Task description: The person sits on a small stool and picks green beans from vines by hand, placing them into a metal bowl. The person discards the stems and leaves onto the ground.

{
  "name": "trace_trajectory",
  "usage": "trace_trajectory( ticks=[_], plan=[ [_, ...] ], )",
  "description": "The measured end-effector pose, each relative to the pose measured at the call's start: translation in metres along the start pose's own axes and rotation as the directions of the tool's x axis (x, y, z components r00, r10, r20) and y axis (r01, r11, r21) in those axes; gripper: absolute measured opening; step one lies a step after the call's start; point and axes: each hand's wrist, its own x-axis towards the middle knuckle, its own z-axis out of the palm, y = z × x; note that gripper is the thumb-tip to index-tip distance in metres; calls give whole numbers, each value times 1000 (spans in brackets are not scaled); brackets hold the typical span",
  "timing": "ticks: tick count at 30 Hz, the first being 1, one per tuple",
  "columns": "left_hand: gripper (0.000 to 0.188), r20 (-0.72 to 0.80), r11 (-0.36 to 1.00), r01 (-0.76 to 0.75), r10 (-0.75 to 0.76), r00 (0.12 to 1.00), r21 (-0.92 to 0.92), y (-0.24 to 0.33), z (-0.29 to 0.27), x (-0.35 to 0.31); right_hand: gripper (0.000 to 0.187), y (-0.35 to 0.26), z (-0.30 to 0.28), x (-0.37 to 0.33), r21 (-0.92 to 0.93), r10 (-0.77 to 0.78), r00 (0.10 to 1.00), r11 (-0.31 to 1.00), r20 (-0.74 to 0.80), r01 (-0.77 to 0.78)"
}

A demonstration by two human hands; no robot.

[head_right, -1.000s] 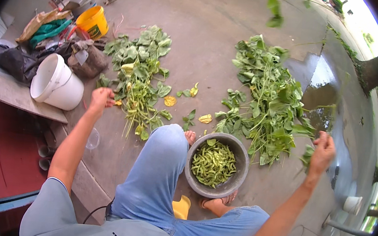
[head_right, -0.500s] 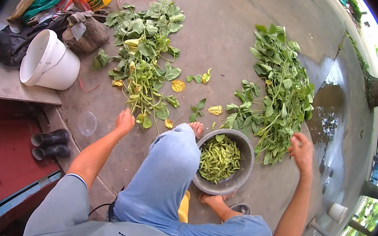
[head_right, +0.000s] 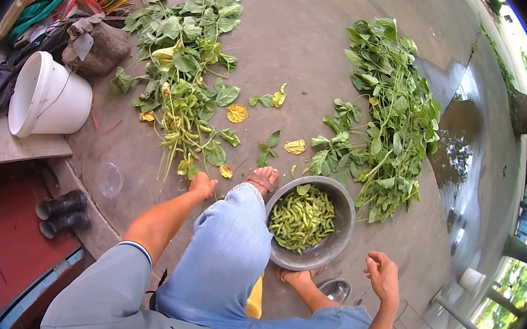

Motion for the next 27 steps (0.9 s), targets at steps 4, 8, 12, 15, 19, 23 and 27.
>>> trace_trajectory(
  ticks=[4, 8, 12, 15, 19, 23, 27],
  plan=[
    [26, -142, 999, 42, -40, 989, 8, 16, 9, 0, 31, 10, -1, -3, 14, 8, 999, 1000, -50, -7],
    [36, -148, 958, 154, -193, 970, -241, 11, 9, 19, 31, 14, 8, 6, -58, -22, 999, 998, -49, 20],
    [47, -265, 919, 10, -124, 956, -394, -1, -45, -2, 31, 13, 17, 16, -87, -116, 993, 990, -12, 115],
    [44, -129, 716, -156, 93, 987, -680, 6, -135, -57, 31, 10, 18, 18, -89, -143, 989, 986, -32, 140],
    [44, -166, 733, -322, 279, 946, -599, 33, -265, -153, 30, 11, 14, 21, -58, -189, 980, 981, -56, 186],
    [48, -233, 617, -454, 407, 883, -643, 41, -360, -248, 28, -1, 10, 18, -60, -225, 972, 973, -67, 221],
    [48, -412, 426, -624, 491, 767, -655, 45, -397, -346, 25, -8, 9, 12, -24, -267, 960, 964, -89, 266]
  ],
)
